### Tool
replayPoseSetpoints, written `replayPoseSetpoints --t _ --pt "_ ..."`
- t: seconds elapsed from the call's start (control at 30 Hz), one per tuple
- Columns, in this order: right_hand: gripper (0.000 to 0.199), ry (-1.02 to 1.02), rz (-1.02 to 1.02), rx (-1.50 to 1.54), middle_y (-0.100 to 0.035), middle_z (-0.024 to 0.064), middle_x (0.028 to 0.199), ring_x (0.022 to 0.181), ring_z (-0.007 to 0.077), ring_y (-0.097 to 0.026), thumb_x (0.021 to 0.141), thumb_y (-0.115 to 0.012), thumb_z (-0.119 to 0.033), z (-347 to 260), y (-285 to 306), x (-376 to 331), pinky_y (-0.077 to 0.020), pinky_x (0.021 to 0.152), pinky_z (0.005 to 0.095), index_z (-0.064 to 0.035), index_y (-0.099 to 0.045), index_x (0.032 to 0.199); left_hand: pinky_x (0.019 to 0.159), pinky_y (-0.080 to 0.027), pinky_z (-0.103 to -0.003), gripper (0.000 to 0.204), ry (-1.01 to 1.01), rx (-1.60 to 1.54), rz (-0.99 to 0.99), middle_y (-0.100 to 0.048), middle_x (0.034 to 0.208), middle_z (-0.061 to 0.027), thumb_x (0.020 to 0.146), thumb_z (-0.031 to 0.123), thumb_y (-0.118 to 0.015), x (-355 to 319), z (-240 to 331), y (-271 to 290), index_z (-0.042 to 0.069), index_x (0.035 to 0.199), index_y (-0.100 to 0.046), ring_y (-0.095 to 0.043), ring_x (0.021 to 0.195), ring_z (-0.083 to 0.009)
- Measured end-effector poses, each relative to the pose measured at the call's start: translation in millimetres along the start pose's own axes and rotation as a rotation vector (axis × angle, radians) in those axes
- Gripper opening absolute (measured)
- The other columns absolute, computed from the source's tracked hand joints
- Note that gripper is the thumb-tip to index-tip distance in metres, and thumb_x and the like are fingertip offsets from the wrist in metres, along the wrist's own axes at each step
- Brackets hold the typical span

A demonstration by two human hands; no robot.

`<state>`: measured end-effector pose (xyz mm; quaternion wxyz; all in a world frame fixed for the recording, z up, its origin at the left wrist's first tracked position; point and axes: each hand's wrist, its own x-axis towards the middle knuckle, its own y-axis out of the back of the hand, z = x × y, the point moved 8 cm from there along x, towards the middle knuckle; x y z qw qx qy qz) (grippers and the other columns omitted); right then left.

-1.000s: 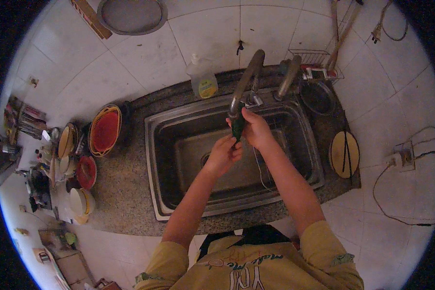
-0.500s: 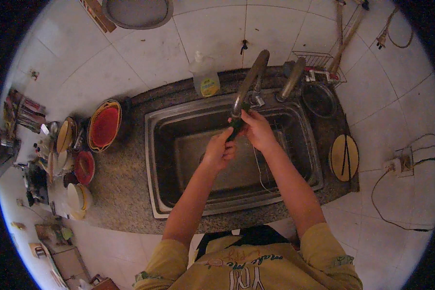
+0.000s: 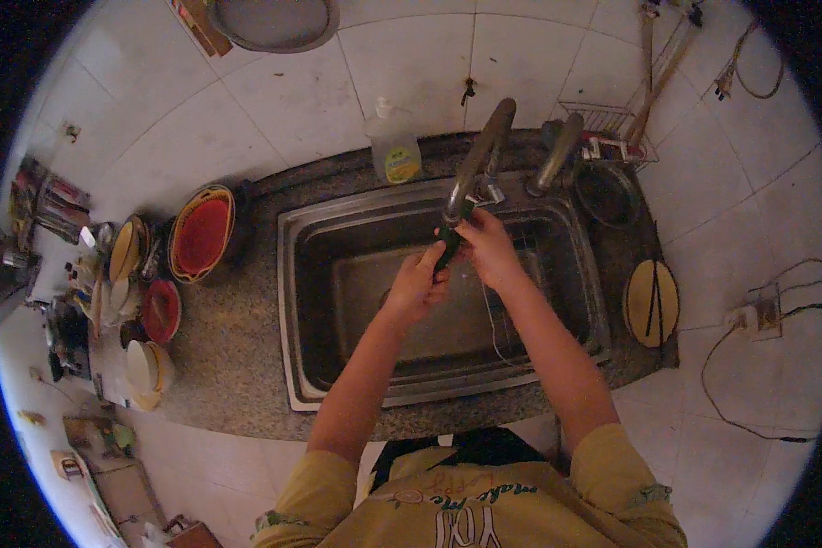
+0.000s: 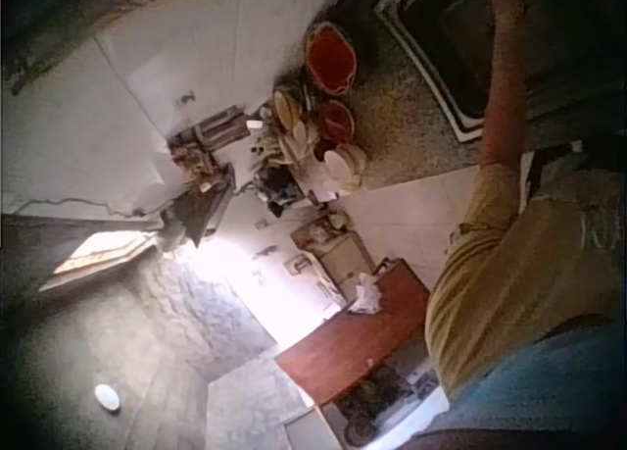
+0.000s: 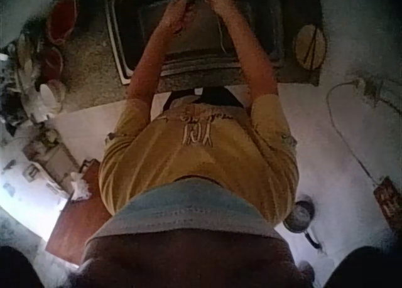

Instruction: The person washes a small object and a green vegetable in the sink. They then move to the stove, open a pot, and transfer boiled eggs into a bowl using a slotted spoon. Finally, they wipe the stovetop with a cloth.

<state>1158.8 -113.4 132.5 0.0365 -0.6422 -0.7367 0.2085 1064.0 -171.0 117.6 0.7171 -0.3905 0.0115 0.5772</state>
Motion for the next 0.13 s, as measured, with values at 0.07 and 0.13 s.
replayPoseSetpoints --t 0.07,0.13 --pt "0.021 0.018 -0.017 -0.037 -0.057 0.0099 0.090 0.083 0.0200 -0.058 0.082 -0.051 -0.013 3.7 2.6 2.1 -0.0478 0.063 0.0286 -0.0013 -0.048 0.098 0.033 -0.022 -0.020 0.021 0.010 0.060 0.004 -0.042 0.056 0.0002 0.083 0.028 -0.047 -0.2 -0.9 0.8 0.008 0.088 -0.042 -0.032 0.039 -0.0071" --pt "0.023 -0.008 -0.044 0.014 -0.056 0.0129 0.096 0.083 0.0203 -0.058 0.082 -0.051 -0.014 6.6 3.4 3.0 -0.0480 0.064 0.0288 -0.0033 -0.047 0.102 0.034 -0.021 -0.022 0.037 0.015 0.125 -0.017 -0.040 0.058 -0.0001 0.084 0.030 -0.047 -5.8 0.4 -3.2 0.000 0.105 -0.041 -0.028 0.040 -0.0069"
